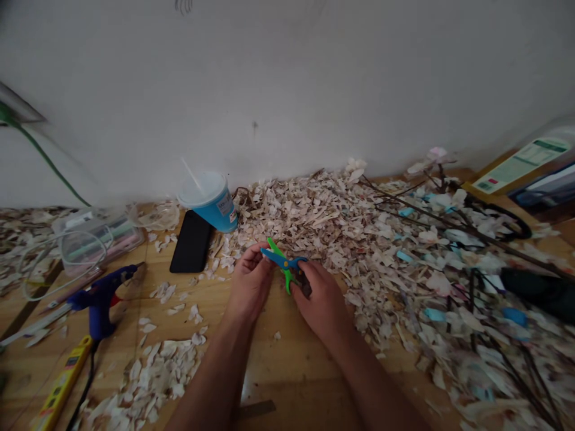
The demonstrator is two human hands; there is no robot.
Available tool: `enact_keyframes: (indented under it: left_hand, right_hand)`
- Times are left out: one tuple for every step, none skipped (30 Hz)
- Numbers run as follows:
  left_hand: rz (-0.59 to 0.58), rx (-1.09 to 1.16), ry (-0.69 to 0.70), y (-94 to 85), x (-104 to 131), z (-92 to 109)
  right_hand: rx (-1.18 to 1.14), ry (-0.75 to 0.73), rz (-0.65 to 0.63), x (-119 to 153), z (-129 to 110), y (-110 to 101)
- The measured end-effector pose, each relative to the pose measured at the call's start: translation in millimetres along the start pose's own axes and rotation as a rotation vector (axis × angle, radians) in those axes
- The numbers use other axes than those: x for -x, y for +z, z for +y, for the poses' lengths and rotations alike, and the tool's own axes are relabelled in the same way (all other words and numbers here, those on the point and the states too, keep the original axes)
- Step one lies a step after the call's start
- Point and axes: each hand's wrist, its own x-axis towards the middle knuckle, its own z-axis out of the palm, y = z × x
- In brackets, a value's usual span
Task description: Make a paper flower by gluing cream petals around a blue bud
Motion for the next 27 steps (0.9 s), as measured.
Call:
enact_keyframes:
  left_hand:
    - [-0.005,0.010,0.003,0.5,0.1,0.3]
    - [-0.010,0.020,0.006,0.8,0.1,0.5]
    - [-0.014,0.029,0.008,1.1,-0.1,0.3]
    - [-0.014,0.035,0.011,1.2,-0.2,0.0]
    - [-0.013,0.040,0.010,1.1,-0.5,-0.5]
    - [-0.013,0.044,0.004,1.1,-0.7,-1.0]
    - [-0.011,0.049,-0.005,1.0,-0.9,-1.4]
    - [-0.010,0.054,-0.016,1.1,-1.1,-1.5]
    - [-0.008,0.061,-0.031,1.2,-1.2,-1.3]
    - [-0.002,0.073,-0.047,1.6,-1.2,-0.7]
    - [0.008,0.090,-0.059,2.0,-1.2,0.3]
    - [0.020,0.114,-0.065,2.5,-1.1,1.6]
    - [0.032,0.140,-0.068,3.0,-1.0,3.2]
    - [0.041,0.168,-0.068,3.5,-1.0,4.9]
    - [0.049,0.193,-0.063,3.8,-0.9,6.5]
    - [0.057,0.212,-0.051,4.1,-0.9,8.1]
    - [0.063,0.226,-0.037,4.2,-0.9,9.4]
    - [0.068,0.234,-0.023,4.1,-0.8,10.6]
    - [0.070,0.237,-0.007,4.1,-0.7,11.6]
    - [0.069,0.235,0.010,4.1,-0.5,12.4]
    - [0.067,0.229,0.026,4.1,-0.2,13.0]
    - [0.064,0.222,0.043,4.2,0.1,13.6]
    - [0.063,0.213,0.060,4.4,0.4,14.1]
    - [0.065,0.204,0.080,4.7,0.8,14.5]
    - [0.066,0.194,0.097,5.0,1.0,14.8]
    - [0.069,0.182,0.109,5.2,1.2,15.0]
    - [0.073,0.168,0.115,5.3,1.4,15.1]
  right_hand:
    - [-0.003,0.000,0.002,0.0,0.3,0.0]
    - [-0.006,-0.002,0.005,-0.1,0.6,0.1]
    - [-0.010,-0.003,0.007,-0.1,0.9,0.1]
    - [-0.015,-0.005,0.009,-0.1,1.1,0.2]
    - [-0.020,-0.005,0.011,-0.1,1.3,0.3]
    - [-0.024,-0.004,0.015,0.0,1.3,0.4]
    - [-0.028,-0.001,0.019,0.0,1.4,0.4]
    - [-0.032,0.003,0.023,0.1,1.4,0.5]
    - [-0.037,0.009,0.030,0.2,1.4,0.5]
    - [-0.043,0.014,0.038,0.2,1.5,0.5]
    - [-0.051,0.018,0.048,0.1,1.7,0.6]
    - [-0.062,0.022,0.060,0.0,2.1,0.7]
    - [-0.076,0.027,0.072,-0.1,2.6,0.9]
    - [-0.094,0.035,0.084,-0.3,3.2,1.1]
    - [-0.114,0.045,0.095,-0.4,3.9,1.4]
    - [-0.135,0.055,0.103,-0.4,4.5,1.8]
    - [-0.158,0.064,0.109,-0.3,4.9,2.2]
    - [-0.179,0.066,0.111,-0.2,5.1,2.5]
    - [-0.199,0.060,0.110,-0.1,4.9,2.6]
    - [-0.214,0.045,0.105,0.1,4.4,2.7]
    - [-0.223,0.024,0.098,0.4,3.6,2.6]
    - [-0.225,-0.003,0.088,0.7,2.5,2.4]
    - [-0.218,-0.033,0.076,1.1,1.3,2.3]
    - [-0.206,-0.062,0.062,1.8,0.1,2.4]
    - [-0.189,-0.088,0.048,2.8,-1.0,2.7]
    - [-0.171,-0.109,0.034,4.0,-1.9,3.3]
    - [-0.153,-0.126,0.020,5.5,-2.6,4.2]
